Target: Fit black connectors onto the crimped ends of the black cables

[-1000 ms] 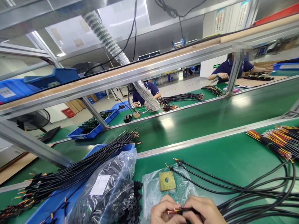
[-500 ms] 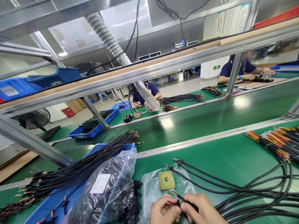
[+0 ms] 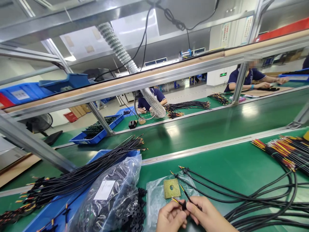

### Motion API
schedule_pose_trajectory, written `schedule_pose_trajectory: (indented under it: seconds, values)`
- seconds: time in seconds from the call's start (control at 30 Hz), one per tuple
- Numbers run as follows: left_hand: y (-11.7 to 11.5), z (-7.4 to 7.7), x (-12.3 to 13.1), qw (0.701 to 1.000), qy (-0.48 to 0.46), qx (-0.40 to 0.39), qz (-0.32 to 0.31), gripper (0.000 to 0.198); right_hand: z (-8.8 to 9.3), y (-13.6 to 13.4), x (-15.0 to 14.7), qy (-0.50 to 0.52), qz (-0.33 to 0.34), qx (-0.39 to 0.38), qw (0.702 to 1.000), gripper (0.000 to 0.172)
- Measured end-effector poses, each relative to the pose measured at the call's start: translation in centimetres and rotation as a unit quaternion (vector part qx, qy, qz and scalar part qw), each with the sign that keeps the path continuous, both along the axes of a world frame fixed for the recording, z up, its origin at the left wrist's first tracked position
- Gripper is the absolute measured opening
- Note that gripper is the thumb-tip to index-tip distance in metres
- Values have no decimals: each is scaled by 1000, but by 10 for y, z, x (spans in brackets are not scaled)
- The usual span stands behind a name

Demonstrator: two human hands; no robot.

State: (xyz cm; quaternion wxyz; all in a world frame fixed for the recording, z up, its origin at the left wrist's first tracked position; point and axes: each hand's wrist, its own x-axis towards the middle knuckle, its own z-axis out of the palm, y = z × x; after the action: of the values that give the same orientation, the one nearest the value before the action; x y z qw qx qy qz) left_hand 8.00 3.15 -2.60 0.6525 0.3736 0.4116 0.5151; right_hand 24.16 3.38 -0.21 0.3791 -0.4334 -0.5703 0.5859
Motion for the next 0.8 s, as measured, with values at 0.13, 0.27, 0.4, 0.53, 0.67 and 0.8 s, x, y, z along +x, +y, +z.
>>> schedule_pose_trajectory:
  seconds: [0.13, 0.27, 0.4, 0.53, 0.67, 0.8]
  values:
    - [0, 0, 7, 999, -19, -6, 25, 48, -3, 0, -2, 40, -15, 11, 999, 63]
    - [-1, 2, 12, 999, -26, -3, 32, 48, -3, -1, -3, 46, -32, 32, 998, 60]
    - [-2, 2, 13, 999, -26, -2, 35, 48, 0, -1, -1, 48, -32, 34, 998, 59]
    - [-2, 1, 13, 999, -21, 0, 39, 48, 2, -1, -1, 43, -28, 25, 998, 58]
    - [-3, 0, 13, 999, -13, 6, 48, 48, -5, 0, -2, 77, -4, 7, 997, 57]
    - [-2, 3, 12, 997, 7, 21, 70, 48, -12, 4, 2, 101, 34, -8, 994, 60]
